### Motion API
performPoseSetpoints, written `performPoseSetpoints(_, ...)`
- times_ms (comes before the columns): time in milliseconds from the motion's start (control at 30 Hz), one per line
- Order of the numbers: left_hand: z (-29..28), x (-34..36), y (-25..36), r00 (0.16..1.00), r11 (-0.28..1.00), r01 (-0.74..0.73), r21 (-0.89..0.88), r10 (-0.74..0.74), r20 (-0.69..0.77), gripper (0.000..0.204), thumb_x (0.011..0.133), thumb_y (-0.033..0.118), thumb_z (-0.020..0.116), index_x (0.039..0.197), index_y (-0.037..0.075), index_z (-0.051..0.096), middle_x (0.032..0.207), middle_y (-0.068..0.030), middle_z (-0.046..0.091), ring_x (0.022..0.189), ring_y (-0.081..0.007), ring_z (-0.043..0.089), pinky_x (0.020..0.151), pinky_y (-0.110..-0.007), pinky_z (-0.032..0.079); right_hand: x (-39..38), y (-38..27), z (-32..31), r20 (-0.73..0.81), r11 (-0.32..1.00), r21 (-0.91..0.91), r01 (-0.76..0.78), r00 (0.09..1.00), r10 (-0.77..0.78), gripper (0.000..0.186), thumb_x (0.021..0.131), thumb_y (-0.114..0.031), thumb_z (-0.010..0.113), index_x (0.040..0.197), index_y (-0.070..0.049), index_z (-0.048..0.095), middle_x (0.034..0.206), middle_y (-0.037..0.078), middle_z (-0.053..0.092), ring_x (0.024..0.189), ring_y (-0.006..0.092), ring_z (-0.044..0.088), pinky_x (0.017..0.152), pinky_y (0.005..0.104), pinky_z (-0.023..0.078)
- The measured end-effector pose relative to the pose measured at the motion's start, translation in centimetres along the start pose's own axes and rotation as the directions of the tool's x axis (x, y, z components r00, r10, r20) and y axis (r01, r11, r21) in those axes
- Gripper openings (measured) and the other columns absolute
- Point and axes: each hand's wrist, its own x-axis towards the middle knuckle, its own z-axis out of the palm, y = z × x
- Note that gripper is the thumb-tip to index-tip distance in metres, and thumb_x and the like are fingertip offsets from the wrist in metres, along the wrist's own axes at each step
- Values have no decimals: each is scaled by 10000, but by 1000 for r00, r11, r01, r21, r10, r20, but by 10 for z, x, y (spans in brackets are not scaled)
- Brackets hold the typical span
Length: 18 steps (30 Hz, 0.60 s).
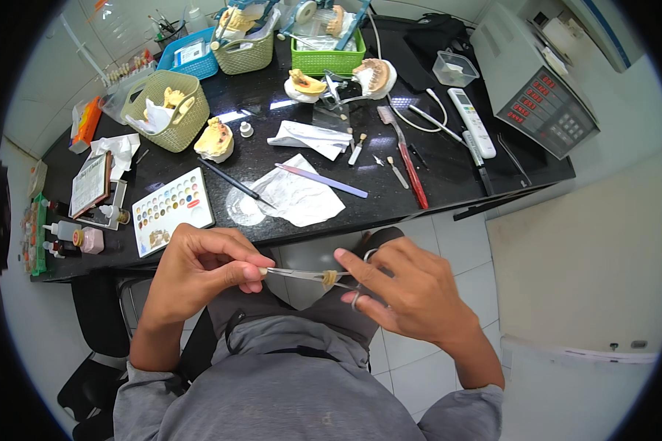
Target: The person applies stain to a dental crown using a brush, picks up the crown with forceps, and places it into a furnace.
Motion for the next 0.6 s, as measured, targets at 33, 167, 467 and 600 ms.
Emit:
performPoseSetpoints(33, 0, 1, 0, 1000, 1000, 5, 1, -5, 3, 112, 807, -48, 687, 915, -70, 703, 826, -136, 661, 683, -156, 661, 625, -232, 547, -3, 0, 7, 12, 999, 46, -22, 1000, 21, 589, 565, -186, 833, 1136, -149, 689, 724, 16, 566, 717, 176, 564, 555, 286, 447)
performPoseSetpoints(167, -3, 9, 2, 996, 999, 4, 32, -7, 92, 265, 787, -42, 704, 1050, -60, 671, 948, -150, 673, 804, -160, 666, 717, -233, 550, -17, 5, 31, 11, 933, 353, -73, 997, 74, 498, 662, -138, 786, 1141, -74, 666, 764, 36, 609, 677, 176, 578, 582, 285, 475)
performPoseSetpoints(467, 24, -7, -70, 989, 970, -89, -227, 58, -139, 263, 874, 34, 651, 1109, -82, 630, 1028, -177, 675, 897, -179, 664, 838, -292, 546, -11, -39, 92, 103, 651, 720, -240, 965, 242, 502, 729, -113, 771, 1198, -13, 620, 835, 90, 652, 698, 175, 656, 616, 283, 538)
performPoseSetpoints(600, 15, -24, -81, 935, 966, -182, -183, 112, -335, 199, 886, 55, 647, 1023, -88, 664, 965, -165, 689, 832, -163, 670, 762, -277, 558, 4, -46, 86, 223, 664, 684, -302, 953, 204, 478, 761, -105, 756, 1212, -34, 616, 920, 89, 675, 694, 152, 657, 579, 271, 535)
